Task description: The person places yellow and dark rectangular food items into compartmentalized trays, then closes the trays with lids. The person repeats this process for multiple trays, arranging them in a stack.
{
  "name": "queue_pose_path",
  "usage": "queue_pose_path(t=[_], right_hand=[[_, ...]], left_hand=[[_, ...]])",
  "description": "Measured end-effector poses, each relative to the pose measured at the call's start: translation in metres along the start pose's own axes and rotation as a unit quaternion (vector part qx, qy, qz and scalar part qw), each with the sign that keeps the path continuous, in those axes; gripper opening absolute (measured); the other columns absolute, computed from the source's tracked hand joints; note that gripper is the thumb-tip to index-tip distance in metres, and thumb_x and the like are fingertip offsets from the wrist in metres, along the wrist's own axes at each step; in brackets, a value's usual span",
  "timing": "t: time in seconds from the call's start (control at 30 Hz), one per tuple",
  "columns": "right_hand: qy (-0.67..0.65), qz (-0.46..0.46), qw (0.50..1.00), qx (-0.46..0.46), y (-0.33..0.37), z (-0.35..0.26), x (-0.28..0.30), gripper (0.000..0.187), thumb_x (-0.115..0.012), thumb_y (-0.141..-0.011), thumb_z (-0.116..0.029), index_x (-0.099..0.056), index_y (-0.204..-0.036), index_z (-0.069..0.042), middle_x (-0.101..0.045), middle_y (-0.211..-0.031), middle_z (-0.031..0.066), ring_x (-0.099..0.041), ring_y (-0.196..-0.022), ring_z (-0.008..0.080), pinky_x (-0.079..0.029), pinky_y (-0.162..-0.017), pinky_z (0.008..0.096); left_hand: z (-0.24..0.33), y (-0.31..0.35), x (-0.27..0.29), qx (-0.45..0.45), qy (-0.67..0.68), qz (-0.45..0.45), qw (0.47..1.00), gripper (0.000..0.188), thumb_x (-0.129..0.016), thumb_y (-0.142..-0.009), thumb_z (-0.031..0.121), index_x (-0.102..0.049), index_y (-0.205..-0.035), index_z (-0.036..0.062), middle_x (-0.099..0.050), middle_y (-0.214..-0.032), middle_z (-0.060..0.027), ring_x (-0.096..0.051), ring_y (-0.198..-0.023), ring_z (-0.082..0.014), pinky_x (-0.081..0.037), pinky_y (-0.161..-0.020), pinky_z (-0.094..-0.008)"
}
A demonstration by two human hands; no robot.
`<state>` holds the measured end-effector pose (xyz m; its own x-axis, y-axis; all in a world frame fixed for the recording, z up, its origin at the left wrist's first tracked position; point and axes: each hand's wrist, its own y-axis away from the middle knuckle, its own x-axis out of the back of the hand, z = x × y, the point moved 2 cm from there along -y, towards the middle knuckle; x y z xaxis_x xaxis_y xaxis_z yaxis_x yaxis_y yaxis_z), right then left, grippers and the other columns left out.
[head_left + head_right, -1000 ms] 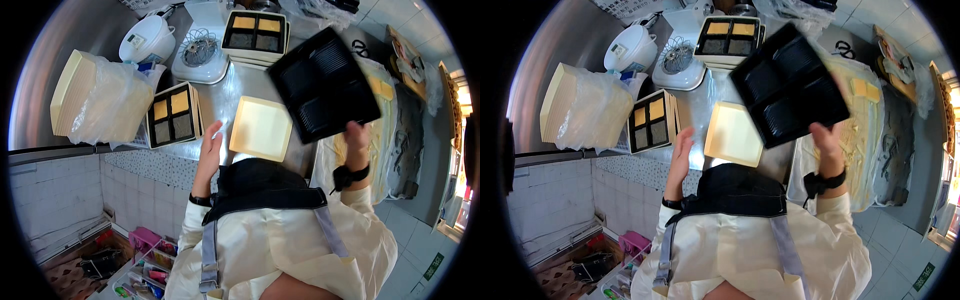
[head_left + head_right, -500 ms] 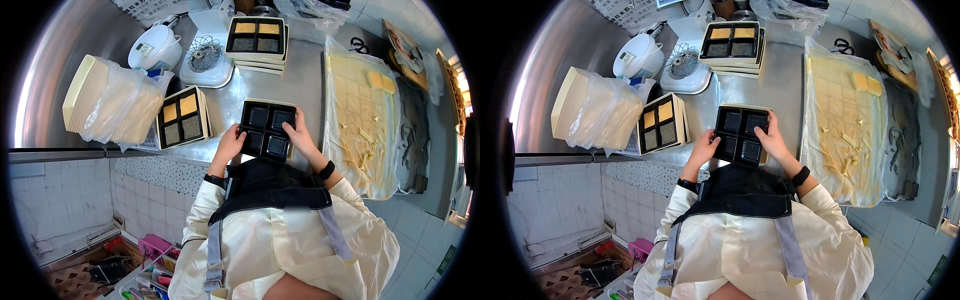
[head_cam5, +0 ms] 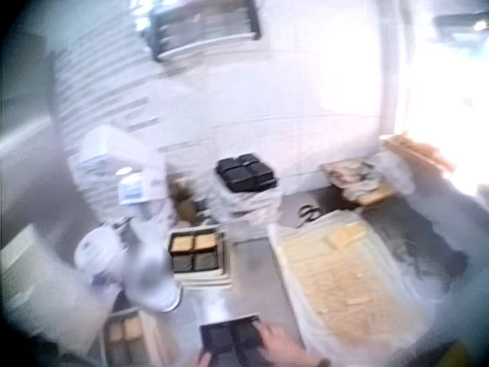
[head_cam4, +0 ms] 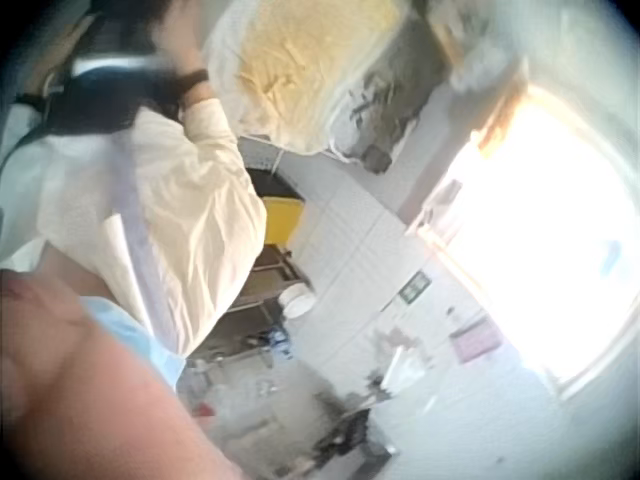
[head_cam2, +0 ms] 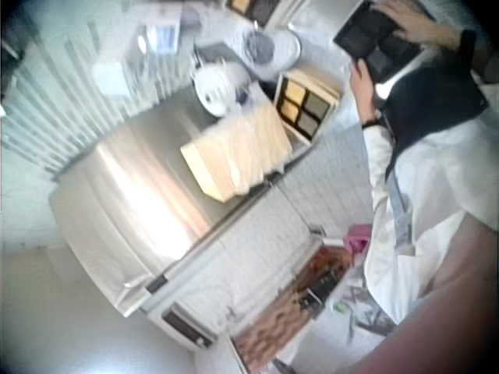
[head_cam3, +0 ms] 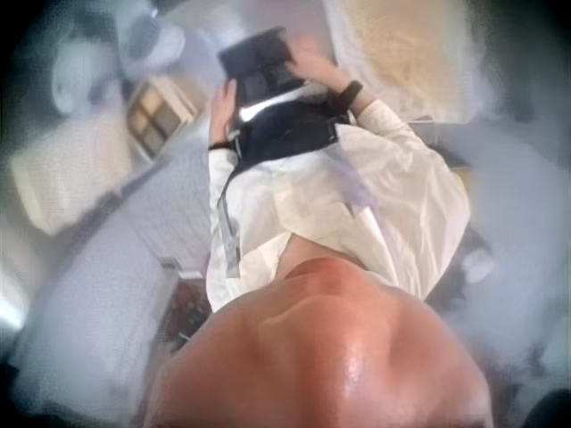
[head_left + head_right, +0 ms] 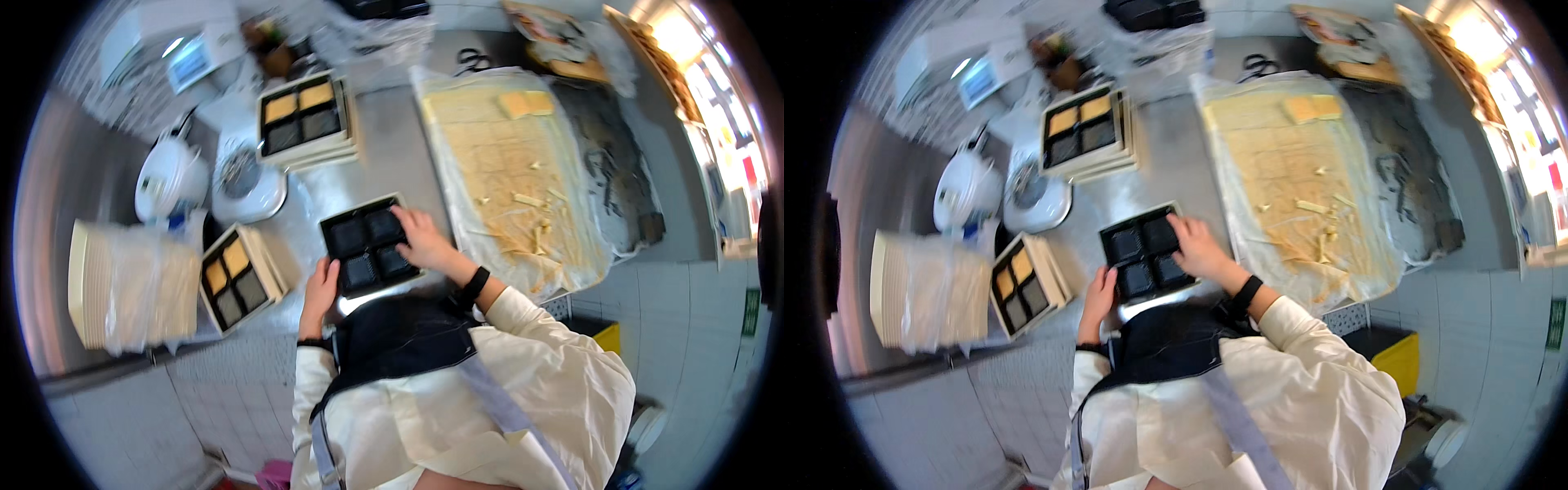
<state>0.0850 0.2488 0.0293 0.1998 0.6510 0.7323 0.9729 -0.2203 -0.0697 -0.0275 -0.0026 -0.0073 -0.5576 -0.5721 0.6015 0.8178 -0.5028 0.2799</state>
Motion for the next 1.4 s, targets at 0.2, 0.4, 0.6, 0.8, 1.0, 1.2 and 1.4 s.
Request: queue_pose_path(t=[0.2,0.4,0.6,0.8,1.0,1.2,1.4], right_hand=[[-0.007,0.130,0.991,-0.015,-0.031,0.059,0.101,0.054,-0.064,-0.079,-0.016,-0.045,-0.128,-0.004,-0.052,-0.122,0.0216,-0.046,-0.117,0.0364,-0.036,-0.102,0.0433],[0.163,0.320,0.923,-0.137,-0.100,0.232,0.223,0.051,-0.063,-0.076,-0.016,-0.048,-0.122,0.002,-0.054,-0.118,0.0244,-0.050,-0.109,0.0410,-0.041,-0.094,0.0445],[0.270,0.259,0.896,-0.239,-0.127,0.262,0.233,0.067,-0.068,-0.073,-0.023,-0.038,-0.130,-0.003,-0.054,-0.119,0.0209,-0.049,-0.112,0.0401,-0.040,-0.093,0.0484],[0.348,0.157,0.843,-0.380,-0.143,0.251,0.247,0.074,-0.072,-0.068,-0.034,-0.040,-0.128,-0.007,-0.054,-0.121,0.0162,-0.047,-0.116,0.0329,-0.038,-0.092,0.0453],[0.333,0.155,0.851,-0.375,-0.136,0.257,0.250,0.076,-0.075,-0.063,-0.038,-0.043,-0.125,-0.009,-0.057,-0.116,0.0170,-0.047,-0.114,0.0345,-0.034,-0.095,0.0437],[0.302,0.134,0.865,-0.377,-0.133,0.253,0.256,0.082,-0.074,-0.061,-0.036,-0.039,-0.129,-0.008,-0.059,-0.114,0.0190,-0.047,-0.113,0.0370,-0.032,-0.096,0.0436],[0.122,0.182,0.935,-0.277,-0.087,0.210,0.221,0.084,-0.072,-0.061,-0.034,-0.035,-0.132,-0.010,-0.060,-0.110,0.0195,-0.054,-0.106,0.0379,-0.033,-0.096,0.0461]], left_hand=[[-0.017,0.001,-0.003,0.041,0.331,-0.080,0.939,0.026,-0.056,-0.093,0.020,-0.050,-0.116,0.0093,-0.052,-0.074,0.0032,-0.049,-0.055,-0.0053,-0.039,-0.047,-0.0197],[0.001,-0.003,0.009,0.075,0.311,-0.089,0.943,0.020,-0.058,-0.091,0.018,-0.052,-0.109,0.0100,-0.051,-0.068,0.0042,-0.050,-0.055,-0.0039,-0.042,-0.048,-0.0185],[-0.002,0.002,0.006,0.104,0.317,-0.074,0.940,0.020,-0.061,-0.090,0.017,-0.053,-0.107,0.0095,-0.050,-0.065,0.0047,-0.050,-0.054,-0.0039,-0.042,-0.049,-0.0179],[-0.003,0.002,0.004,0.099,0.322,-0.075,0.939,0.020,-0.063,-0.089,0.015,-0.053,-0.106,0.0091,-0.055,-0.067,0.0036,-0.051,-0.055,-0.0040,-0.042,-0.049,-0.0178],[-0.002,0.000,0.007,0.115,0.311,-0.073,0.941,0.021,-0.063,-0.089,0.016,-0.053,-0.106,0.0089,-0.055,-0.066,0.0033,-0.052,-0.055,-0.0042,-0.043,-0.050,-0.0179],[-0.001,-0.001,0.007,0.111,0.309,-0.076,0.942,0.021,-0.063,-0.089,0.016,-0.053,-0.106,0.0089,-0.055,-0.066,0.0033,-0.052,-0.056,-0.0043,-0.043,-0.050,-0.0183],[-0.002,-0.001,0.005,0.084,0.276,-0.058,0.956,0.021,-0.062,-0.089,0.017,-0.053,-0.106,0.0081,-0.052,-0.065,0.0030,-0.049,-0.054,-0.0057,-0.040,-0.048,-0.0201]])
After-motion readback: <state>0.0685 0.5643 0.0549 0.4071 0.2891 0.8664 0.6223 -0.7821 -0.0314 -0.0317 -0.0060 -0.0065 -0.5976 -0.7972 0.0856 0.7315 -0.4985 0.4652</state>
